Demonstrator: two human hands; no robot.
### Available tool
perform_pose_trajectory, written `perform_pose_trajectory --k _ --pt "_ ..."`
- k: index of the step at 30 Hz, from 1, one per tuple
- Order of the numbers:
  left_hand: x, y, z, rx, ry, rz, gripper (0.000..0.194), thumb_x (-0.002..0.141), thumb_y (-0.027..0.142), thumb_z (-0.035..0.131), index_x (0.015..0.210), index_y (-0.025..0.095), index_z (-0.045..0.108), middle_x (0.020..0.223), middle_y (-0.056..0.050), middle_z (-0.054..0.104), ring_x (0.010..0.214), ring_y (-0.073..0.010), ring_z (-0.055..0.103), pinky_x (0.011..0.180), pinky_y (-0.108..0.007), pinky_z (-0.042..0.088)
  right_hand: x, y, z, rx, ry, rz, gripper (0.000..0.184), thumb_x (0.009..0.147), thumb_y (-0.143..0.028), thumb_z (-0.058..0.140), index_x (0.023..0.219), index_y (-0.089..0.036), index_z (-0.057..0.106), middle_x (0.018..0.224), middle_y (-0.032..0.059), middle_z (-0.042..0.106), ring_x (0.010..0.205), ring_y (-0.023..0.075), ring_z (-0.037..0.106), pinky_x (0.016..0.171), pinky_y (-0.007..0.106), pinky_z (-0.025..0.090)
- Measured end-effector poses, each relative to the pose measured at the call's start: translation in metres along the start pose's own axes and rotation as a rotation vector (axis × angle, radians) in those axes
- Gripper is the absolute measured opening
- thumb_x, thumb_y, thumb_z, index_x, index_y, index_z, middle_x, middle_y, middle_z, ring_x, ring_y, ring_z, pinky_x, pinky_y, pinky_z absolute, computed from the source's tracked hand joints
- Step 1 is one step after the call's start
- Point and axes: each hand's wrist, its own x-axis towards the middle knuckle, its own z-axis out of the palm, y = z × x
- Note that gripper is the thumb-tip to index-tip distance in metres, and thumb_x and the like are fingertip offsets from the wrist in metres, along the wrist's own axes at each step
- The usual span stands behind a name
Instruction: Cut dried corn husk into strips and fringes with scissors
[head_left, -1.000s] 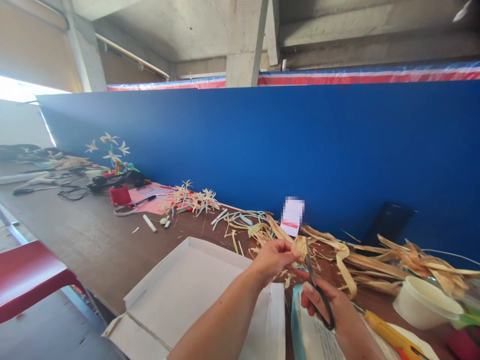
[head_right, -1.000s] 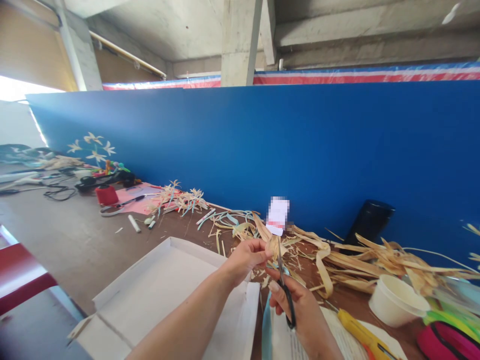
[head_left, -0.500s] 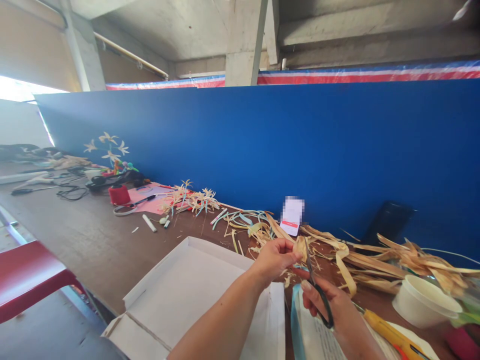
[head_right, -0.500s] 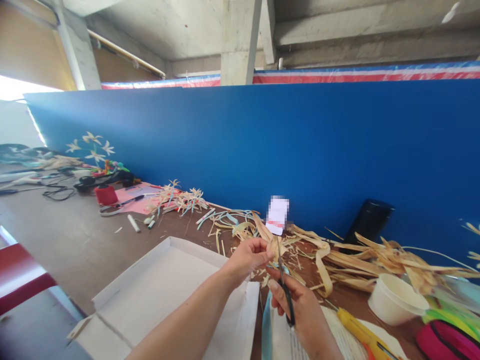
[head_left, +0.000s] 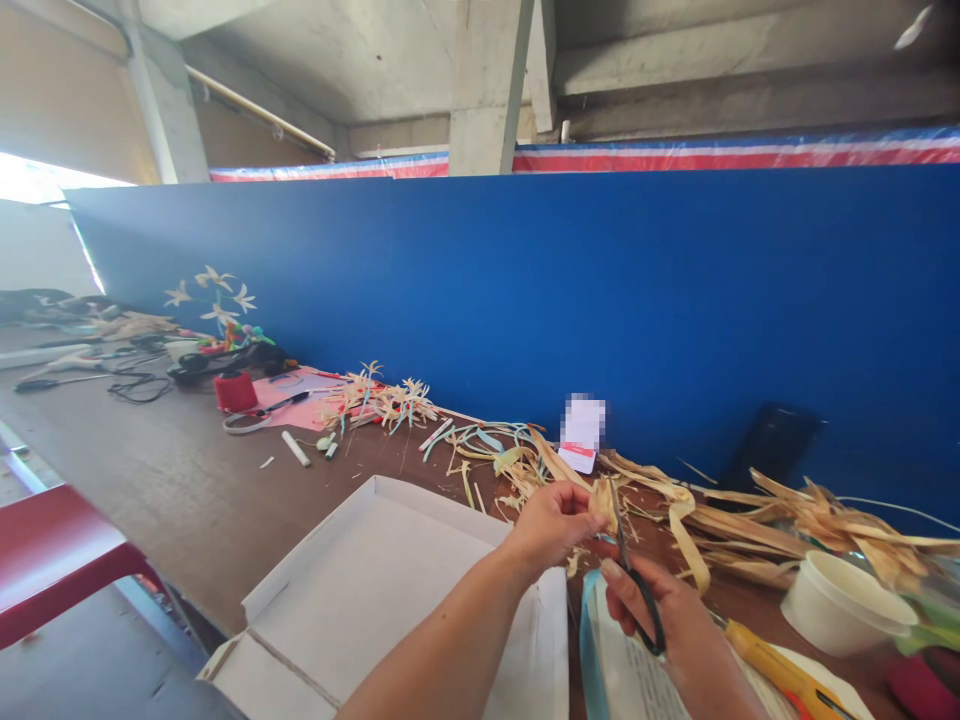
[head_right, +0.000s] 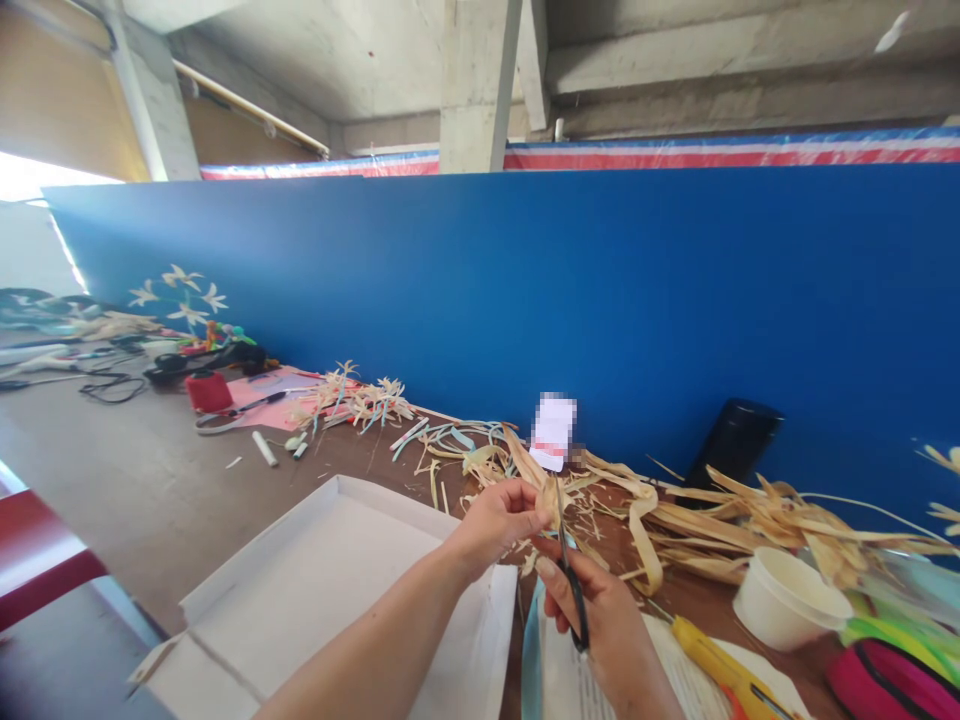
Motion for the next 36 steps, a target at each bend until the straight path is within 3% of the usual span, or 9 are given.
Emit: perform_pose_trajectory --k 10,26,36 --pt "0.001 -0.003 0.0 0.001 0.008 0.004 0.044 0.049 0.041 0.078 0.072 0.013 0.054 0.066 0.0 0.059 0.057 -0.0101 0.055 0.057 -0.023 0.043 0.0 -0.009 0.0 -0.022 -0.008 -0.02 0.047 0.071 -0.055 0.059 0.095 -0.016 0.07 0.047 -0.0029 0.05 0.043 0.011 0.042 0.042 0.024 0.031" --pt "0.004 -0.003 -0.007 0.133 0.018 -0.014 0.041 0.053 0.044 0.075 0.072 0.012 0.057 0.065 -0.001 0.059 0.056 -0.0074 0.05 0.056 -0.021 0.036 0.003 0.003 -0.001 -0.046 0.002 0.034 0.059 0.072 -0.058 0.056 0.112 -0.014 0.064 0.047 -0.0039 0.048 0.044 0.011 0.042 0.043 0.024 0.031" --pt "0.004 -0.005 -0.007 0.144 0.024 0.004 0.039 0.056 0.043 0.074 0.072 0.012 0.057 0.065 0.0 0.058 0.055 -0.0067 0.048 0.055 -0.02 0.034 0.003 0.0 0.001 -0.062 0.038 0.029 0.055 0.071 -0.057 0.058 0.107 -0.016 0.067 0.044 -0.0044 0.046 0.042 0.0111 0.041 0.042 0.024 0.031"
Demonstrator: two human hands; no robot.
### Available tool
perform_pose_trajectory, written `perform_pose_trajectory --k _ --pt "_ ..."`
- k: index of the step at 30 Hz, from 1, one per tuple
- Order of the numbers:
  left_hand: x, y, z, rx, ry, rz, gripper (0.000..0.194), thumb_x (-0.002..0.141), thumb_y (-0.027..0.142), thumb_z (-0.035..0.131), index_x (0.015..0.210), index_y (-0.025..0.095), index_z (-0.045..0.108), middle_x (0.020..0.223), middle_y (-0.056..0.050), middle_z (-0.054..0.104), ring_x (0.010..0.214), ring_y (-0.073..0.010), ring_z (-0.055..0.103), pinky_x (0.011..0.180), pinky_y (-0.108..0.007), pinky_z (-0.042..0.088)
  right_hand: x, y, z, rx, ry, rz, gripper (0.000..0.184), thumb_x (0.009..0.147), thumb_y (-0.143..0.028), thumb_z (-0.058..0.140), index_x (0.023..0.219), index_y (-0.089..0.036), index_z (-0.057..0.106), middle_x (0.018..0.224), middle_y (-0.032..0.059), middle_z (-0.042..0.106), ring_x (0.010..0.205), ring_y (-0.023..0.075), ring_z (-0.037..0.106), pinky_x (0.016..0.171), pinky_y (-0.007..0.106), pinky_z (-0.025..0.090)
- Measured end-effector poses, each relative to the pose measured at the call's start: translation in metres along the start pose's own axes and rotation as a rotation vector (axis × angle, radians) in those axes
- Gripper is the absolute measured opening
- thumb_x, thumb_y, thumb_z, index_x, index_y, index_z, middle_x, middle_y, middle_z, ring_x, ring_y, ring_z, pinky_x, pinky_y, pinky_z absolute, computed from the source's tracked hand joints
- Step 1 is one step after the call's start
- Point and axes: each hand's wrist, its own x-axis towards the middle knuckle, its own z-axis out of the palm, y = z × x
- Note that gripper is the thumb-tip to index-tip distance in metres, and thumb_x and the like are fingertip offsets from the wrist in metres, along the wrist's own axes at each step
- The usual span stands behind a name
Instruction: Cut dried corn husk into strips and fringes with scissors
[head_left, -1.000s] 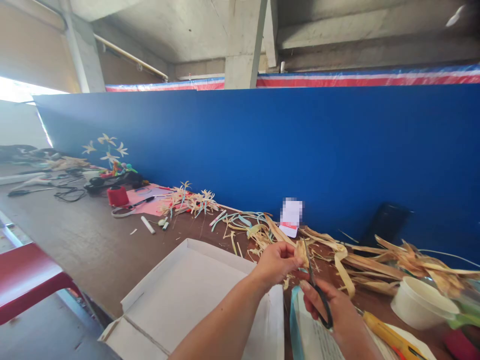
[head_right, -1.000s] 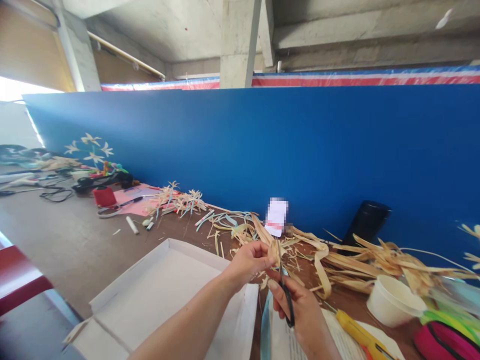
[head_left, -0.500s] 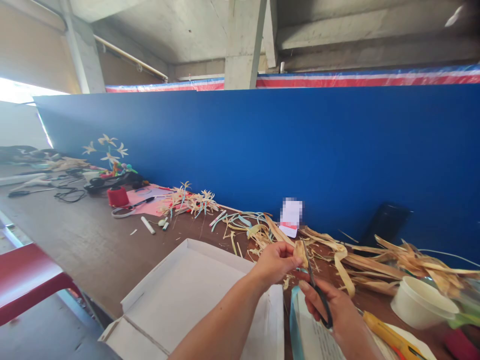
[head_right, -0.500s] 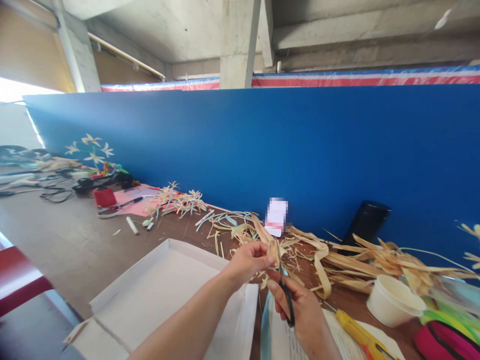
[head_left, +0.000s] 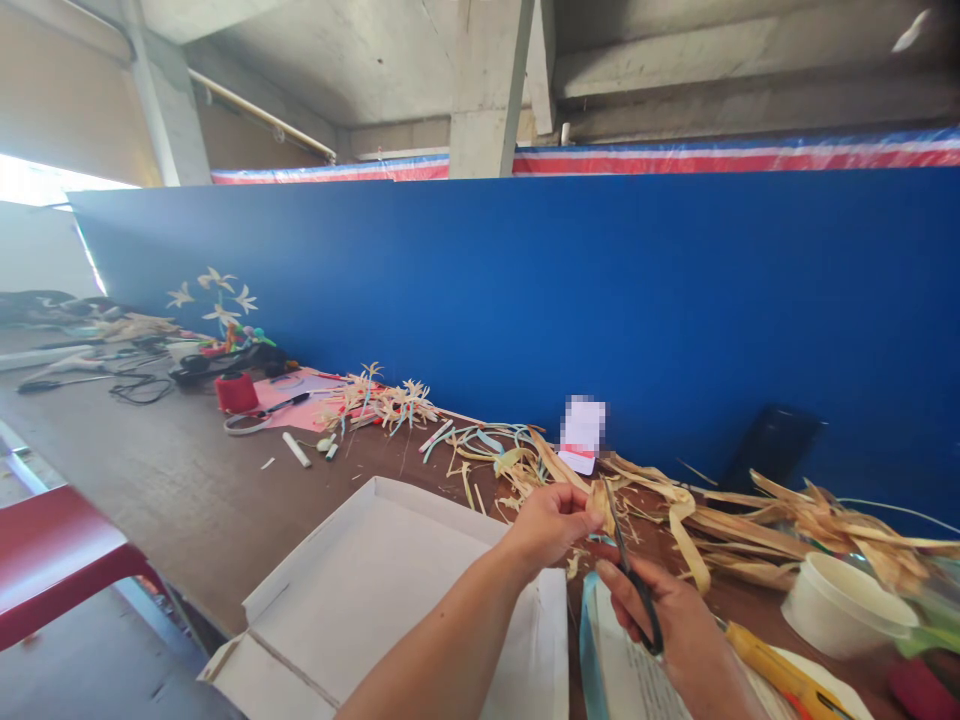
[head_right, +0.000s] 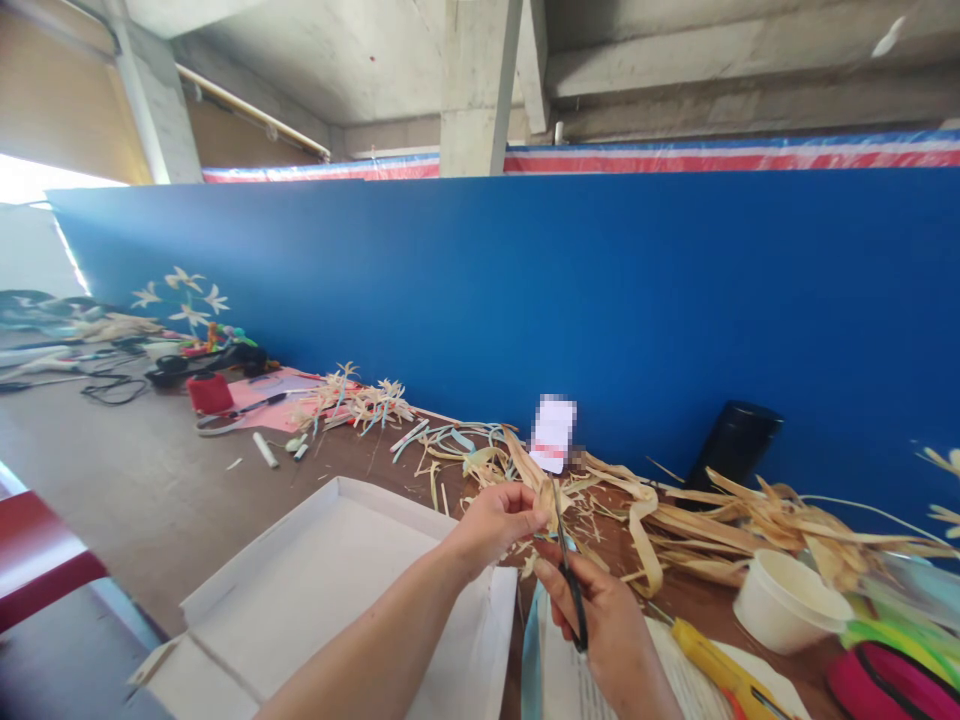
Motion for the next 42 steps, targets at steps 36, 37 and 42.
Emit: perform_pose_trajectory --k 36,37,42 --pt "0.0009 -0.0009 0.0017 -0.072 -0.016 -0.015 0.044 0.05 0.044 0.076 0.071 0.013 0.054 0.065 0.0 0.059 0.056 -0.0078 0.051 0.055 -0.021 0.038 -0.0002 -0.0026 0.0014 -0.021 0.017 -0.013 0.055 0.069 -0.056 0.059 0.104 -0.015 0.068 0.043 -0.0042 0.049 0.04 0.0113 0.044 0.041 0.024 0.034" --pt "0.0007 -0.0004 0.002 -0.076 -0.017 -0.012 0.044 0.05 0.044 0.076 0.071 0.013 0.054 0.065 0.0 0.059 0.056 -0.0077 0.051 0.055 -0.02 0.037 -0.0005 -0.0027 0.0014 -0.022 0.016 -0.009 0.054 0.069 -0.056 0.06 0.103 -0.015 0.068 0.043 -0.0042 0.049 0.04 0.0113 0.044 0.041 0.024 0.034" --pt "0.0008 -0.0006 0.0017 -0.086 -0.031 -0.013 0.043 0.051 0.043 0.076 0.071 0.013 0.054 0.066 0.0 0.059 0.056 -0.0072 0.05 0.056 -0.02 0.037 -0.002 -0.0021 0.0016 -0.013 0.024 0.001 0.048 0.068 -0.051 0.063 0.1 -0.016 0.068 0.043 -0.0044 0.05 0.04 0.0116 0.044 0.041 0.024 0.033"
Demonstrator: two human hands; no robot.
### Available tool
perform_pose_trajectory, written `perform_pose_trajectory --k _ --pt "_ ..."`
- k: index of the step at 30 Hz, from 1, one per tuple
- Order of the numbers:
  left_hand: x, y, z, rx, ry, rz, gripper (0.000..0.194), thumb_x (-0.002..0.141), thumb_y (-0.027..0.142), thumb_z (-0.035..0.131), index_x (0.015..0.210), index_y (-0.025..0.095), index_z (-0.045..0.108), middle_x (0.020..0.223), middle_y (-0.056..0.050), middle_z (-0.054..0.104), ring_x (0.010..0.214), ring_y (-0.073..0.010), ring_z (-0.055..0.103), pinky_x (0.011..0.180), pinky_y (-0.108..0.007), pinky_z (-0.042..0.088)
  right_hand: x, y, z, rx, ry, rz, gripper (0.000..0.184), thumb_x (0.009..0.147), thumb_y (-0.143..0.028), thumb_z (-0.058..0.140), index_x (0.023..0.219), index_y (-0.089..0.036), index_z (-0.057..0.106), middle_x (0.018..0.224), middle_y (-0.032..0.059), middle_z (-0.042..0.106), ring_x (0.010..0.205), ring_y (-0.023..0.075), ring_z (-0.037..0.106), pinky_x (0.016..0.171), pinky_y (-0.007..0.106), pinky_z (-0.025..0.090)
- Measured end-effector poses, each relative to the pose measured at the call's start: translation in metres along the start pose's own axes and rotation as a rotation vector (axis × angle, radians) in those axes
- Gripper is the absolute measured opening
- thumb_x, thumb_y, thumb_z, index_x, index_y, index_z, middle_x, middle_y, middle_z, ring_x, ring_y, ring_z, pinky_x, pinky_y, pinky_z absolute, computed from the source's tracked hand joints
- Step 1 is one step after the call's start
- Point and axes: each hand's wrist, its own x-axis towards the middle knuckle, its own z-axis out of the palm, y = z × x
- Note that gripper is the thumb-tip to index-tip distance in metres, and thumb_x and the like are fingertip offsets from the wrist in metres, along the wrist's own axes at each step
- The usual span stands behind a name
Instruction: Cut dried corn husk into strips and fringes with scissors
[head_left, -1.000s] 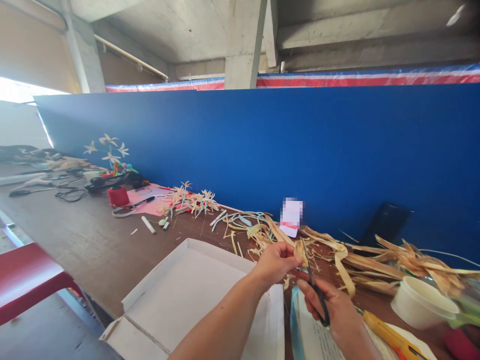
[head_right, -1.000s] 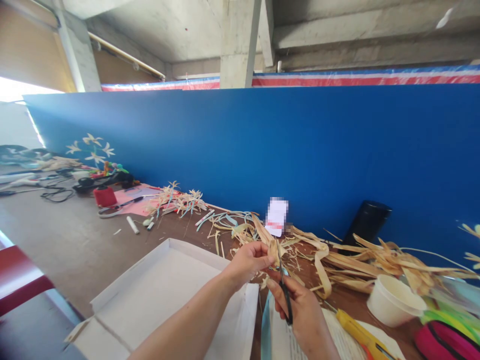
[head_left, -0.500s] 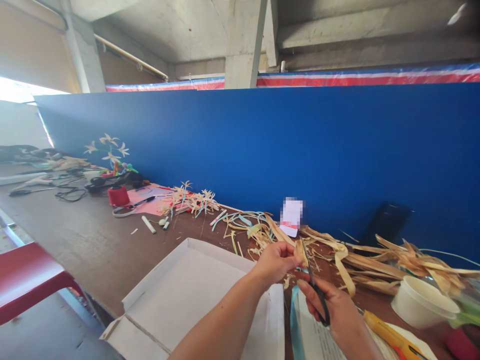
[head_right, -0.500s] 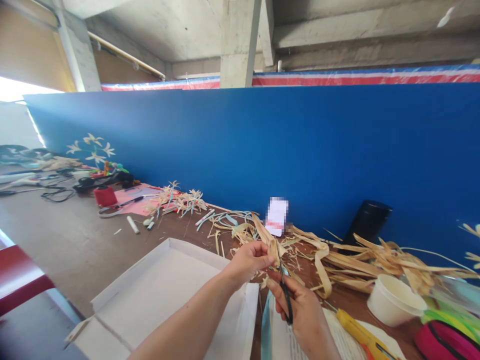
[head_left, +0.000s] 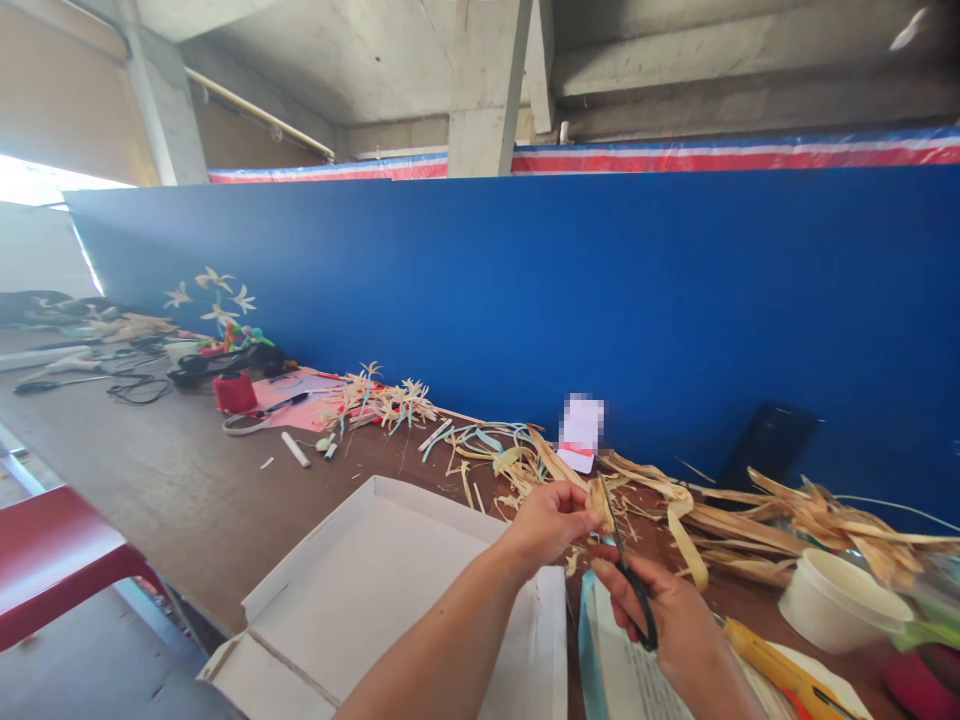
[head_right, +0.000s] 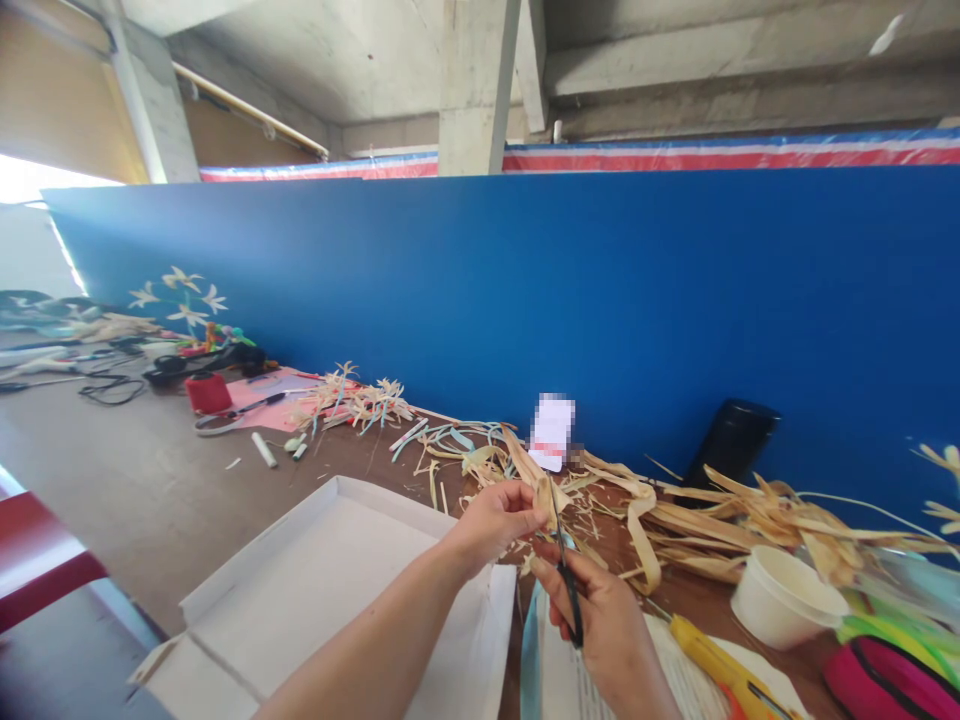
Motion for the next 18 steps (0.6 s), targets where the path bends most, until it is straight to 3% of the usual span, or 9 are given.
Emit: perform_pose_trajectory --k 13,18 --pt "-0.003 0.005 0.0 -0.011 -0.053 0.035 0.044 0.052 0.044 0.077 0.072 0.013 0.052 0.066 0.0 0.057 0.055 -0.0062 0.048 0.056 -0.02 0.033 -0.005 -0.006 -0.001 0.022 -0.02 -0.015 0.037 0.069 -0.046 0.066 0.092 -0.018 0.066 0.043 -0.0058 0.051 0.04 0.0117 0.044 0.042 0.025 0.033" --pt "-0.004 0.009 -0.001 0.004 -0.065 0.036 0.043 0.053 0.044 0.076 0.071 0.013 0.052 0.064 0.001 0.055 0.051 -0.0046 0.043 0.054 -0.02 0.032 -0.003 -0.005 -0.008 0.099 0.112 -0.021 0.047 0.067 -0.051 0.066 0.098 -0.016 0.066 0.048 -0.0029 0.056 0.045 0.0141 0.049 0.045 0.027 0.038"
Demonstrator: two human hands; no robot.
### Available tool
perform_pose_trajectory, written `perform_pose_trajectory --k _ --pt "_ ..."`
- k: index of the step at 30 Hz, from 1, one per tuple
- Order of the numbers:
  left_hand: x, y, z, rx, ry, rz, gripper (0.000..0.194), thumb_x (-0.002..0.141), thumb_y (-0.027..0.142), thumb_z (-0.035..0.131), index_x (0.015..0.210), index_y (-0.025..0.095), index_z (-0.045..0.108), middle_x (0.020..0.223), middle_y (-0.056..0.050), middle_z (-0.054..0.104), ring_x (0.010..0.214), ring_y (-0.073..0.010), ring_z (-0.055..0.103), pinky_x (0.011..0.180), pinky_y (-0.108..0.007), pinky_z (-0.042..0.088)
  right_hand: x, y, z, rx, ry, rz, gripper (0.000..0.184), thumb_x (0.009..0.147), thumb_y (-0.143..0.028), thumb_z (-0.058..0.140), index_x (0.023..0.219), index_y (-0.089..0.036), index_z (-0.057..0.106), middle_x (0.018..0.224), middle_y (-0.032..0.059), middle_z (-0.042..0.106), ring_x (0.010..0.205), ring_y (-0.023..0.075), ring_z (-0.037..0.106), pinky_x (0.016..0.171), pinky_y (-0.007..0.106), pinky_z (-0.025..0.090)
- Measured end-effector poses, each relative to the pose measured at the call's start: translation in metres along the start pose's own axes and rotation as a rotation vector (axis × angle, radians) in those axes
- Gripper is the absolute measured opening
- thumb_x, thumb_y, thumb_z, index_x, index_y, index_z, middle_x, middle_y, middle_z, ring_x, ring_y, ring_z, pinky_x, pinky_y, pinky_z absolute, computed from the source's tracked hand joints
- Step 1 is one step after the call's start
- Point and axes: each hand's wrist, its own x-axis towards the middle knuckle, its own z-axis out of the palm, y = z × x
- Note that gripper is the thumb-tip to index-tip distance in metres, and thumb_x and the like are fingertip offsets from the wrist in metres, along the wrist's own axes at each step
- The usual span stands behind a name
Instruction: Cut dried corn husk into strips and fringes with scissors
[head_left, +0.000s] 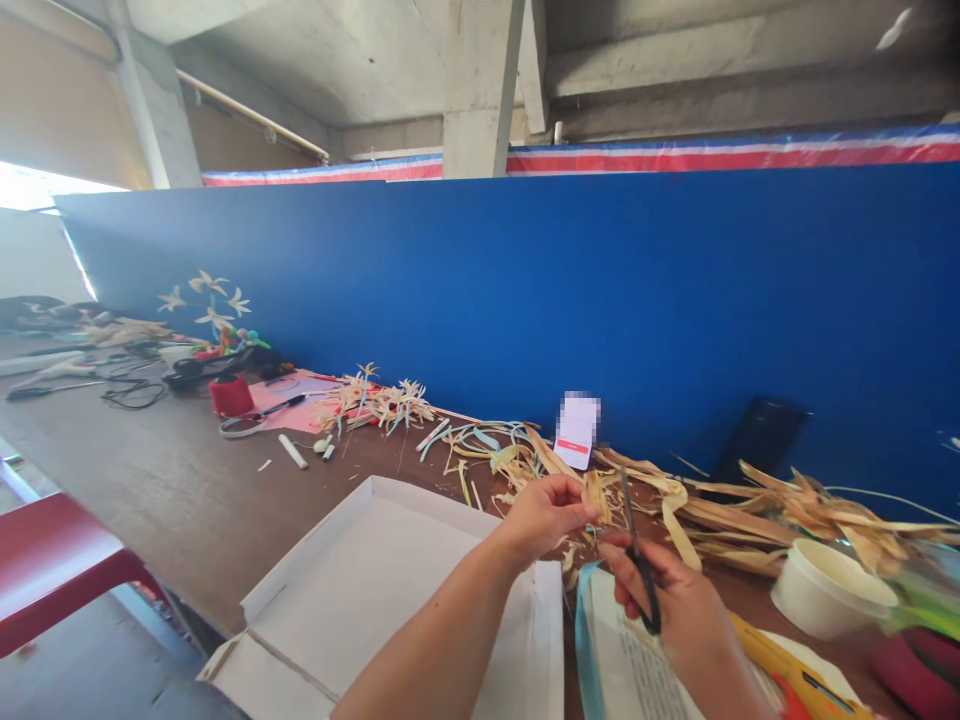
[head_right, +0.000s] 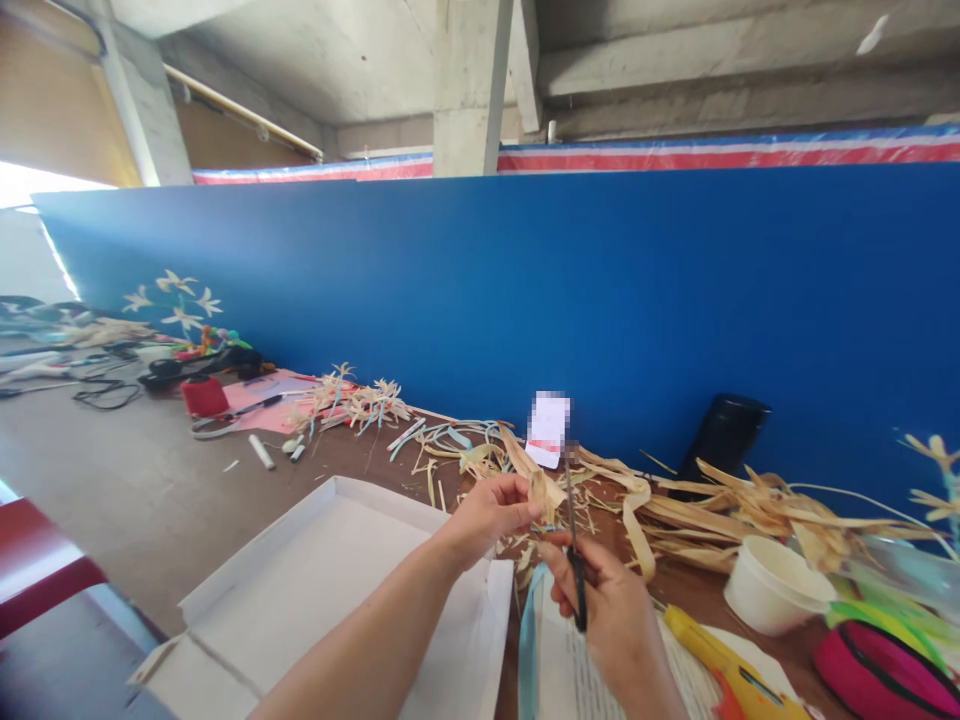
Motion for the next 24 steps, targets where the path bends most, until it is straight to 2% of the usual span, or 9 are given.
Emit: perform_pose_trajectory --k 4,7,10,14,18,20,21,24 --pt "0.002 0.001 -0.005 0.052 0.043 -0.012 0.041 0.055 0.044 0.074 0.073 0.014 0.054 0.064 0.001 0.055 0.052 -0.005 0.044 0.053 -0.019 0.033 0.0 -0.007 -0.006 0.022 0.274 -0.022 0.049 0.067 -0.053 0.066 0.099 -0.016 0.067 0.055 -0.0001 0.061 0.051 0.0163 0.055 0.052 0.028 0.044" --pt "0.004 -0.001 -0.008 0.203 0.113 -0.034 0.034 0.059 0.042 0.071 0.072 0.014 0.056 0.061 0.003 0.053 0.051 -0.0052 0.041 0.052 -0.019 0.031 0.0 -0.009 -0.007 0.038 0.361 0.003 0.051 0.066 -0.051 0.067 0.103 -0.017 0.066 0.06 0.0003 0.063 0.056 0.0176 0.058 0.055 0.028 0.046" --pt "0.003 -0.005 -0.007 0.287 0.115 -0.046 0.029 0.061 0.038 0.069 0.072 0.014 0.058 0.062 0.002 0.053 0.053 -0.0059 0.042 0.052 -0.02 0.032 0.002 -0.006 -0.005 0.091 0.307 -0.002 0.056 0.063 -0.046 0.071 0.112 -0.022 0.061 0.072 0.0 0.066 0.068 0.0185 0.06 0.063 0.027 0.047" --pt "0.002 -0.011 0.001 0.245 0.016 -0.072 0.028 0.059 0.034 0.072 0.074 0.014 0.059 0.063 0.002 0.054 0.052 -0.0059 0.044 0.053 -0.02 0.034 0.005 0.002 -0.001 0.156 0.168 -0.038 0.058 0.063 -0.039 0.072 0.116 -0.021 0.057 0.083 0.0015 0.067 0.076 0.0194 0.06 0.072 0.03 0.047" --pt "0.002 -0.015 0.001 0.258 -0.03 -0.099 0.03 0.061 0.034 0.07 0.082 0.015 0.059 0.067 0.0 0.057 0.054 -0.0085 0.049 0.054 -0.021 0.038 0.006 0.007 -0.001 0.118 0.156 -0.047 0.052 0.068 -0.039 0.069 0.115 -0.021 0.057 0.086 0.0028 0.066 0.079 0.0205 0.061 0.075 0.033 0.045" --pt "0.001 -0.014 -0.003 0.417 -0.024 -0.056 0.025 0.066 0.033 0.066 0.086 0.017 0.061 0.069 -0.001 0.059 0.056 -0.0102 0.051 0.056 -0.023 0.039 0.007 0.009 -0.003 0.088 0.21 -0.02 0.05 0.068 -0.04 0.068 0.114 -0.022 0.058 0.087 0.0029 0.067 0.078 0.0203 0.061 0.076 0.033 0.044" --pt "-0.001 -0.014 -0.006 0.564 -0.015 -0.001 0.021 0.068 0.031 0.064 0.084 0.019 0.062 0.068 -0.001 0.06 0.057 -0.0112 0.052 0.057 -0.023 0.04 0.008 0.01 -0.004 0.081 0.247 -0.007 0.051 0.067 -0.04 0.068 0.114 -0.022 0.058 0.088 0.003 0.067 0.079 0.0205 0.061 0.076 0.033 0.044" --pt "-0.008 -0.016 -0.009 1.144 -0.049 0.169 0.003 0.063 0.02 0.064 0.06 0.019 0.063 0.063 -0.005 0.059 0.062 -0.0172 0.054 0.062 -0.028 0.041 0.009 0.012 -0.007 0.09 0.355 0.012 0.054 0.064 -0.038 0.07 0.114 -0.02 0.059 0.087 0.0038 0.067 0.081 0.0218 0.061 0.074 0.032 0.043"
